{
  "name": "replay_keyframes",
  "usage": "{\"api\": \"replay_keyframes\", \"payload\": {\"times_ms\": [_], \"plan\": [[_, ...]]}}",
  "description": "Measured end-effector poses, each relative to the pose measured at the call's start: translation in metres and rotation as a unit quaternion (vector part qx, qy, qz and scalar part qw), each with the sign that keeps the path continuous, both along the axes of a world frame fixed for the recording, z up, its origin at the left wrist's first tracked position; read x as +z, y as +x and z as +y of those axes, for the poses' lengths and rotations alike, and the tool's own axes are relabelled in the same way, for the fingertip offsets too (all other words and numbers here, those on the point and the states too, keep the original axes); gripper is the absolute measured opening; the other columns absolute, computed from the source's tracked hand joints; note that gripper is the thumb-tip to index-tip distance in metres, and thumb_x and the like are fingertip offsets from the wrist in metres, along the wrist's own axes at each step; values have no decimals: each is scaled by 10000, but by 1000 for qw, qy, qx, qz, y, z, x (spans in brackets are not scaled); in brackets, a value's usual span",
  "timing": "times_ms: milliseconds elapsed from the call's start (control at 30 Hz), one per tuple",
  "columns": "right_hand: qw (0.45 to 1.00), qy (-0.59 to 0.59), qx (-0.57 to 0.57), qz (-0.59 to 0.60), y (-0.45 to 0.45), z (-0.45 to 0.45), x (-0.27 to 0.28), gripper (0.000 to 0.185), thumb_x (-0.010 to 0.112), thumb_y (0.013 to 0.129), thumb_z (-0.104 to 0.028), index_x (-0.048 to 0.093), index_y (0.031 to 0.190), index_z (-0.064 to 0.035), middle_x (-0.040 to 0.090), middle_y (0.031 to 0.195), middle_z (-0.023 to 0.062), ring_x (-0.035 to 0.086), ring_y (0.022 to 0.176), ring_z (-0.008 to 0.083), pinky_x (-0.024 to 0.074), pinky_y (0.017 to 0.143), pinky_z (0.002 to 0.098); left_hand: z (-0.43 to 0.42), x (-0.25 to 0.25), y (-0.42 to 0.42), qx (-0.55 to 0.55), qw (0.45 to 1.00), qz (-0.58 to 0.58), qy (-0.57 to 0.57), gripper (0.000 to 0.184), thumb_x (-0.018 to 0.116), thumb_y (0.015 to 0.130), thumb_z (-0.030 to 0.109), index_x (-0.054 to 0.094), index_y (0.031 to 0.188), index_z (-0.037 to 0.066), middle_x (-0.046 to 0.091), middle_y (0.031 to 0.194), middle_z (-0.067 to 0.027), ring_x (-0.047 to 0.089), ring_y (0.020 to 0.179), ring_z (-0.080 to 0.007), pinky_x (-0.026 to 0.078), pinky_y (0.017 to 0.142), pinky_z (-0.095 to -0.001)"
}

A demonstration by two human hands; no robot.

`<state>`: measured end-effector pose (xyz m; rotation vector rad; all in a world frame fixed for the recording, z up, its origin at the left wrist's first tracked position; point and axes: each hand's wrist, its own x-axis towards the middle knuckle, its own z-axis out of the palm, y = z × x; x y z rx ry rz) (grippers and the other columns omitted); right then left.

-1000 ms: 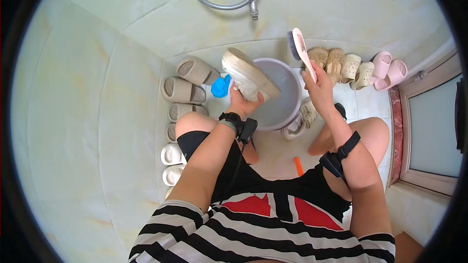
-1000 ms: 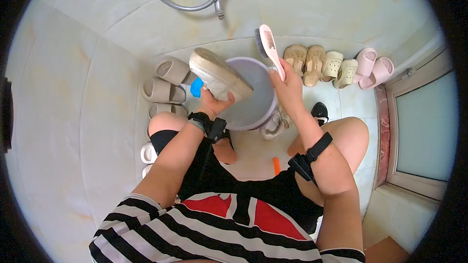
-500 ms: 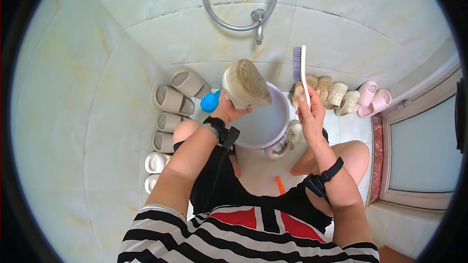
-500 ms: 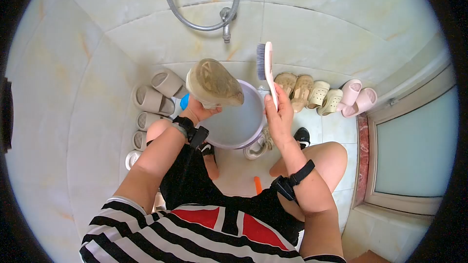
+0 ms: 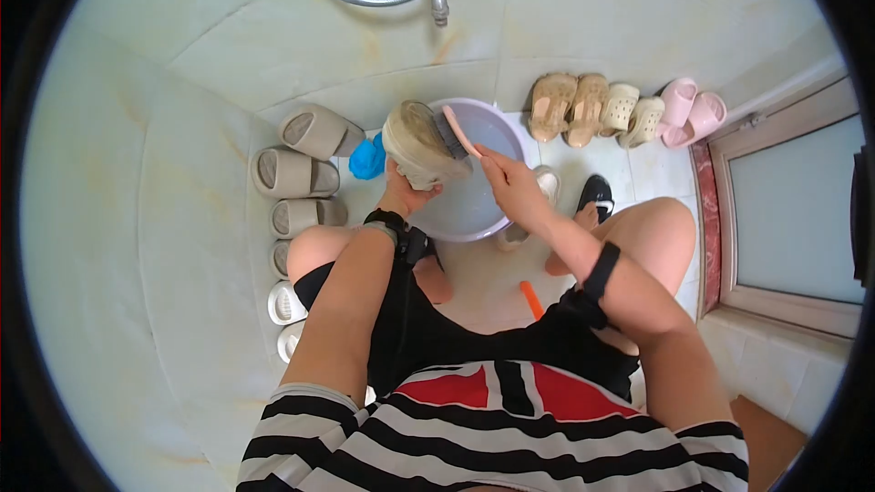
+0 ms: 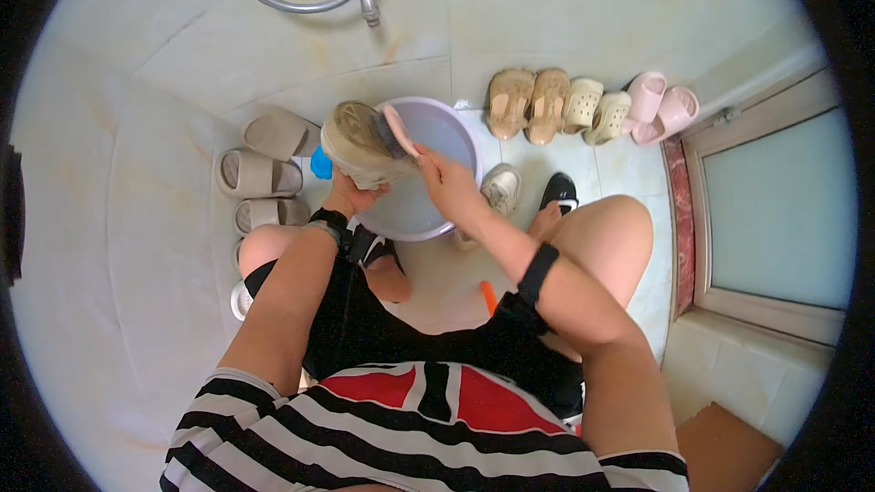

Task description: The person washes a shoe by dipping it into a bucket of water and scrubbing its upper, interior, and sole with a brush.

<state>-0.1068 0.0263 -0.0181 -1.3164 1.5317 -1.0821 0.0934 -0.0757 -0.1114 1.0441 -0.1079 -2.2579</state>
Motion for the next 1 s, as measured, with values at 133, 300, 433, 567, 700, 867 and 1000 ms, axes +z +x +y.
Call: {"api": "replay_keyframes", "payload": {"times_ms": [133,300,433,567,700,867,1000], "plan": [[984,168,-26,57,-5,-6,-83,340,457,966,-265,612,1153,-27,575,727,169,564,632,258,474,629,381,-4,-17,14,-46,999,13,3,593,369,827,638,558,1197,215,587,1173,-52,533,1023,-292,431,705,-432],[912,373,-66,-157,1,-12,-140,364,478,954,-298,634,1120,-14,541,635,62,501,470,167,346,350,319,-3,-18,1,-37,998,-46,33,561,402,845,616,563,1196,209,585,1195,-60,546,1050,-311,444,714,-444],[894,400,-92,-181,1,-21,-129,366,494,943,-283,617,1141,-1,588,700,75,535,538,175,426,454,329,-14,-3,-15,4,999,-46,14,458,454,904,522,548,1216,200,576,1220,-55,548,1054,-295,434,782,-452],[966,187,10,178,-10,-2,-93,344,506,918,-237,580,1160,-4,650,803,207,633,701,332,504,659,421,-20,16,-33,76,996,44,17,447,449,940,469,498,1287,191,541,1292,-31,483,1181,-270,384,894,-500],[897,157,136,390,-37,-8,-1,371,513,904,-234,533,1208,-21,652,859,249,635,818,409,512,747,490,-22,43,-42,89,993,82,18,429,472,938,444,494,1283,189,534,1308,-21,473,1207,-243,342,949,-529],[801,110,207,551,-39,-15,132,434,564,888,-246,487,1258,-31,660,840,202,648,768,368,519,666,466,-19,87,-55,105,987,113,34,523,485,915,465,438,1354,184,462,1414,-11,406,1302,-178,161,1053,-606],[769,-63,177,611,-37,-1,200,413,664,832,-231,573,1191,-46,648,764,184,635,675,362,505,582,422,-24,102,-56,94,982,147,75,593,482,894,498,413,1388,177,442,1435,-12,385,1321,-183,129,1056,-610]]}}
